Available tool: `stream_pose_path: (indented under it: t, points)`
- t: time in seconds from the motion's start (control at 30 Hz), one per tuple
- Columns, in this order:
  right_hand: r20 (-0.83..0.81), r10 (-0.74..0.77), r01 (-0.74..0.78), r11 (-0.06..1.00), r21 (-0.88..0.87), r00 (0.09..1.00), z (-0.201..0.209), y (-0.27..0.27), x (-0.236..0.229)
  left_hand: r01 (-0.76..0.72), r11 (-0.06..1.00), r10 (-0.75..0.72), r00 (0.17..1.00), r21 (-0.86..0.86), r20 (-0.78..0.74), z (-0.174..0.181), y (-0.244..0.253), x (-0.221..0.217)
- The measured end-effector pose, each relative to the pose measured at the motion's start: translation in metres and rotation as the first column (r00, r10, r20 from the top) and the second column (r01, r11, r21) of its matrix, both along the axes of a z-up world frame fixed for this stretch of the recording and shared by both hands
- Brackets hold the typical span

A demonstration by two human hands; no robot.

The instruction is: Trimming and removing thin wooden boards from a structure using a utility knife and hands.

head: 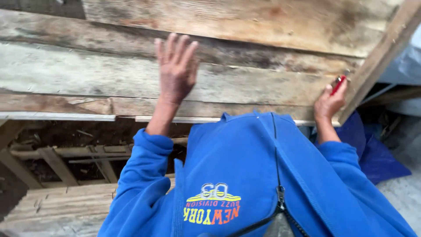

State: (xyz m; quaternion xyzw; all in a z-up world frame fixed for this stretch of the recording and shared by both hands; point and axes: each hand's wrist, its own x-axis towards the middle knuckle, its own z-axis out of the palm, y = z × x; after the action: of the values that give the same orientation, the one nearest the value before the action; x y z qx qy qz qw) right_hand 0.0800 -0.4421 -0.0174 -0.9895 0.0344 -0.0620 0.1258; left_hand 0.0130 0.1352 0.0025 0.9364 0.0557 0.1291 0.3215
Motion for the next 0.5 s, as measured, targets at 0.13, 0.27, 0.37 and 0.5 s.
stream_pose_path:
  t: [0.13, 0.27, 0.37, 0.5]
  points:
    - [0.044, 0.056, -0.058, 0.997, 0.042, 0.997, 0.004, 0.010, 0.005, 0.230, 0.969, -0.223, 0.972, 0.087, -0.077, -0.010, -0.086, 0.016]
    - [0.051, 0.026, -0.028, 0.999, 0.047, 0.998, -0.001, 0.006, 0.000, 0.271, 0.949, -0.242, 0.954, 0.161, -0.180, -0.026, -0.145, 0.015]
    - [0.033, 0.056, -0.059, 0.994, 0.088, 0.998, -0.017, -0.008, -0.004, 0.237, 0.945, -0.165, 0.940, 0.224, -0.300, -0.037, -0.182, 0.011]
    - [0.015, 0.054, -0.055, 0.985, 0.163, 0.998, -0.012, -0.003, -0.007, 0.200, 0.956, -0.148, 0.960, 0.216, -0.236, -0.026, -0.222, 0.011]
